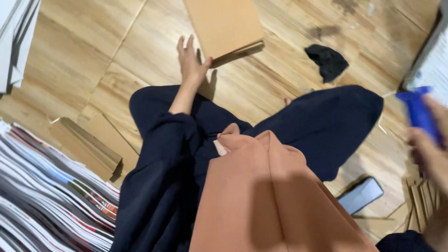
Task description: Applying glue to cardboard sheets using a hand roller and stacking them in a pile.
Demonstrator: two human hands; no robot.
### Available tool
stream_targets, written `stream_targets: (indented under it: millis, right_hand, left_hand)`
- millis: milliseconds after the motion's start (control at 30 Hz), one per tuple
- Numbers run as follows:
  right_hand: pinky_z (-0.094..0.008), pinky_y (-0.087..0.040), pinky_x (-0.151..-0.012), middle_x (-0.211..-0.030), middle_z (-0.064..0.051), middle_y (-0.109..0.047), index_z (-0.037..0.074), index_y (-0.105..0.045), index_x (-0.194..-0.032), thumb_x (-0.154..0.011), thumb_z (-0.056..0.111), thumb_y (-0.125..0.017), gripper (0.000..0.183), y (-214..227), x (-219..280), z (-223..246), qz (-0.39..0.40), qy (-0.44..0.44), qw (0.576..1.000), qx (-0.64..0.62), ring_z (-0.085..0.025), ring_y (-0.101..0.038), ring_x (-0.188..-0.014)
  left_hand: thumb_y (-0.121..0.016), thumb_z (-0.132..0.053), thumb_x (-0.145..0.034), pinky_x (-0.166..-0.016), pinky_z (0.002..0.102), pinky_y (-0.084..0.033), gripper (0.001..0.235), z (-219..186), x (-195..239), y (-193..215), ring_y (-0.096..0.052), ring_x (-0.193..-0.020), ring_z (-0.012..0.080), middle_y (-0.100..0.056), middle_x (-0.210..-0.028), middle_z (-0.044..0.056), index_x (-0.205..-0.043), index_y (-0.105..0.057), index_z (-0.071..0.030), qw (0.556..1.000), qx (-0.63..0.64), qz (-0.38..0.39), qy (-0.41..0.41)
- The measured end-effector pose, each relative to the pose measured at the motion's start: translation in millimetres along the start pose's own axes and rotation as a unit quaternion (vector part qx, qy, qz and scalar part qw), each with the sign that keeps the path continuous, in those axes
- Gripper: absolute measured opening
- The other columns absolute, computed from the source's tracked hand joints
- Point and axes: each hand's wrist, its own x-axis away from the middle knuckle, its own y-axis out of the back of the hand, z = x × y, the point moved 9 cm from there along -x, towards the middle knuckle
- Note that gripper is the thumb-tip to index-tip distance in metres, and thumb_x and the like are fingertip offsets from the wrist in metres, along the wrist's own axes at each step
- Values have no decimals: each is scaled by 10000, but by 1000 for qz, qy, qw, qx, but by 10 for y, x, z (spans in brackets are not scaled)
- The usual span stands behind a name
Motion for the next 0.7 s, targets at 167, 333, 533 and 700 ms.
stream_targets:
  millis: [167, 333, 533, 700]
  right_hand:
    - [-337, -340, -908, -1322, -131, -484, 234, -409, -1356, -844, 169, -522, 529, -864, 197, 1174, 83, 99, 978, 164, -259, -471, -1146]
    - [-414, -395, -501, -655, -108, -436, 330, -366, -1416, -857, 252, -510, 583, -1216, 188, 1129, 119, 94, 913, 378, -315, -513, -554]
    - [-499, -455, -542, -835, -99, -507, 359, -374, -1396, -846, 274, -513, 574, -1500, -70, 1202, 122, 58, 909, 393, -399, -573, -750]
    - [-514, -436, -511, -770, -168, -482, 263, -381, -1414, -871, 225, -516, 561, -1936, -601, 1512, 117, 147, 910, 371, -440, -535, -660]
  left_hand:
    - [-893, -218, -657, -1093, 403, -261, 977, -57, -89, -10, -212, -1332, 347, -111, -1423, 198, -1371, -238, -91, 998, 39, 40, 23]
    - [-859, -165, -640, -904, 414, -485, 1059, -119, -31, -33, -558, -1107, 262, -303, -1405, 148, -1393, -114, -156, 975, 162, 119, 99]
    - [-872, -228, -654, -1016, 427, -355, 1155, -75, -126, -216, -324, -1296, 325, -270, -1424, 183, -1399, -2, -85, 991, 72, 112, 33]
    - [-872, -204, -649, -997, 420, -392, 1134, -21, -136, -209, -370, -1277, 307, -297, -1415, 168, -1399, -26, -122, 988, 69, 127, 56]
